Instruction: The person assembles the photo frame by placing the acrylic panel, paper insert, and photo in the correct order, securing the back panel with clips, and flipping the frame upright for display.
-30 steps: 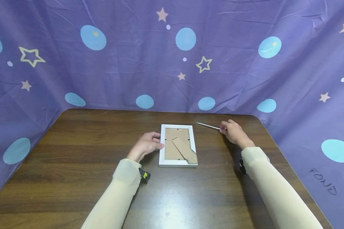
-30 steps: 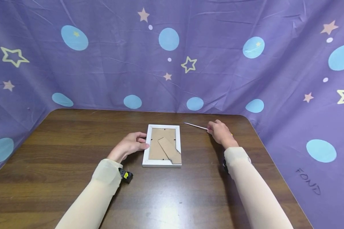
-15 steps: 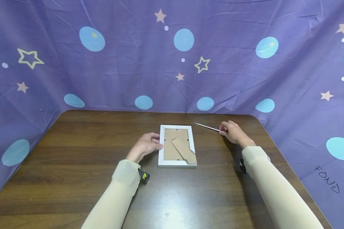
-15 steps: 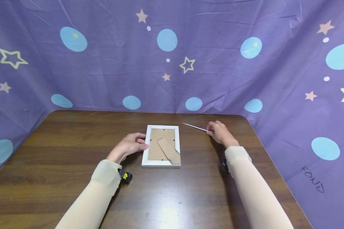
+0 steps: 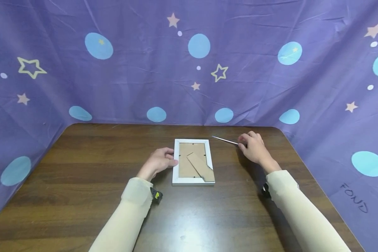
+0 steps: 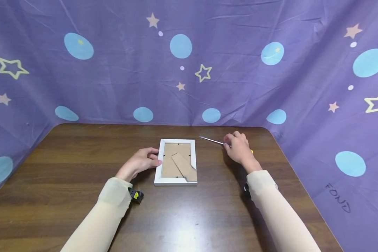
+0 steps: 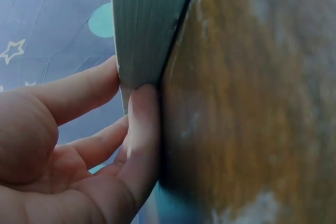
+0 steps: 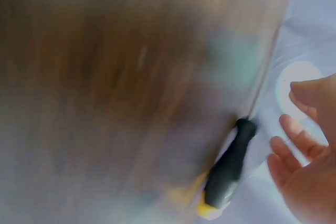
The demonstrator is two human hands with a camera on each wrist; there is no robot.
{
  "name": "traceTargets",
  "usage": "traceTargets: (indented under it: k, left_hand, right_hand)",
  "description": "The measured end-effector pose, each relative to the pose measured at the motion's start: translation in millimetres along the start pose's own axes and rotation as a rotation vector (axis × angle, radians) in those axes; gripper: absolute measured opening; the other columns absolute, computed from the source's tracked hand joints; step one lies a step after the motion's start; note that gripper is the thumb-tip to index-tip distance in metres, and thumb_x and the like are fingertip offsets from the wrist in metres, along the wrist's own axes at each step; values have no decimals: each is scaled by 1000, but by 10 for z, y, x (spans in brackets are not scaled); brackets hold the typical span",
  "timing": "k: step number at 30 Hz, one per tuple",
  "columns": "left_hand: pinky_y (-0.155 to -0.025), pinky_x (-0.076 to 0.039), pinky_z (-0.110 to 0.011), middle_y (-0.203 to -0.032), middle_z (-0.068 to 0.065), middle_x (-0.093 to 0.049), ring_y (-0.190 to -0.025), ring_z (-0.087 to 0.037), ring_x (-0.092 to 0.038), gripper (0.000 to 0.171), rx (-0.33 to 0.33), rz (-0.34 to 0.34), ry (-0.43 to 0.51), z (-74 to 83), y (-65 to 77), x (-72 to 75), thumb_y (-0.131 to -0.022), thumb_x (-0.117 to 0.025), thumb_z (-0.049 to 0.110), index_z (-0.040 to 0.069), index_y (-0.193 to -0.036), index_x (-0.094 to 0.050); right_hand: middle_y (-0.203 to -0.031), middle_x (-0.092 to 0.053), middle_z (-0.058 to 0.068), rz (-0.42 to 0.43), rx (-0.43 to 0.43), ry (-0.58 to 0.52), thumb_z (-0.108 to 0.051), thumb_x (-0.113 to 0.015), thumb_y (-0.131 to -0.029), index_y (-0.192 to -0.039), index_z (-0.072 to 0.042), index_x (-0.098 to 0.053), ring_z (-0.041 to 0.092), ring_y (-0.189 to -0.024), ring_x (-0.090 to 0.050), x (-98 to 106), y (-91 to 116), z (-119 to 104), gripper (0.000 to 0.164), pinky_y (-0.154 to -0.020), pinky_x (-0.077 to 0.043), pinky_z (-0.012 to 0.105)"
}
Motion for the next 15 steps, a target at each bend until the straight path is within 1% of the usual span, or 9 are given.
traceTargets:
  k: [2,4,9,11,15]
  left_hand:
    - [-110,-52,-51,-130,-20,-71,-120,-35,-67,60,-3,1,-15,1,15,9,-95,-77,13,-2,-149,-54]
    - [-109,-52,-51,-129,-20,-71,-118,-34,-67,60,-8,-1,-31,-2,22,27,-96,-76,14,-2,-149,-54]
    - [-103,-57,-47,-121,-19,-73,-106,-28,-74,61,-21,-27,-59,17,16,62,-95,-77,13,-5,-149,-53]
    - [-99,-59,-46,-117,-19,-74,-101,-28,-76,63,-30,-42,-79,29,19,69,-95,-77,13,-7,-149,-52]
    - [-91,-62,-44,-112,-17,-75,-96,-28,-77,64,-53,-66,-150,45,54,80,-95,-78,16,-8,-148,-53]
  right_hand:
    - [-102,-66,21,28,6,-32,-5,-72,-94,-110,0,-72,43,-101,-58,4,29,-115,16,-93,-44,57]
    - [-102,-67,20,32,0,-69,-4,-71,-94,-112,1,-72,39,-99,-62,9,55,-235,19,-94,-47,55]
    - [-104,-66,17,-6,-50,-162,-6,-70,-96,-120,2,-70,32,-98,-67,62,105,-521,26,-90,-55,49]
    - [-104,-66,17,-15,-64,-188,-7,-70,-96,-123,2,-69,31,-97,-68,83,124,-609,28,-90,-56,48]
    - [-105,-67,18,-37,-84,-224,-9,-70,-97,-127,4,-66,32,-99,-68,98,170,-746,33,-90,-56,50]
Point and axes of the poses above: each hand's wrist, its own y-axis away from the middle knuckle, its own x-axis out of the back of the hand, z = x × y, the point moved 1 cm from there along -y, towards the middle knuckle
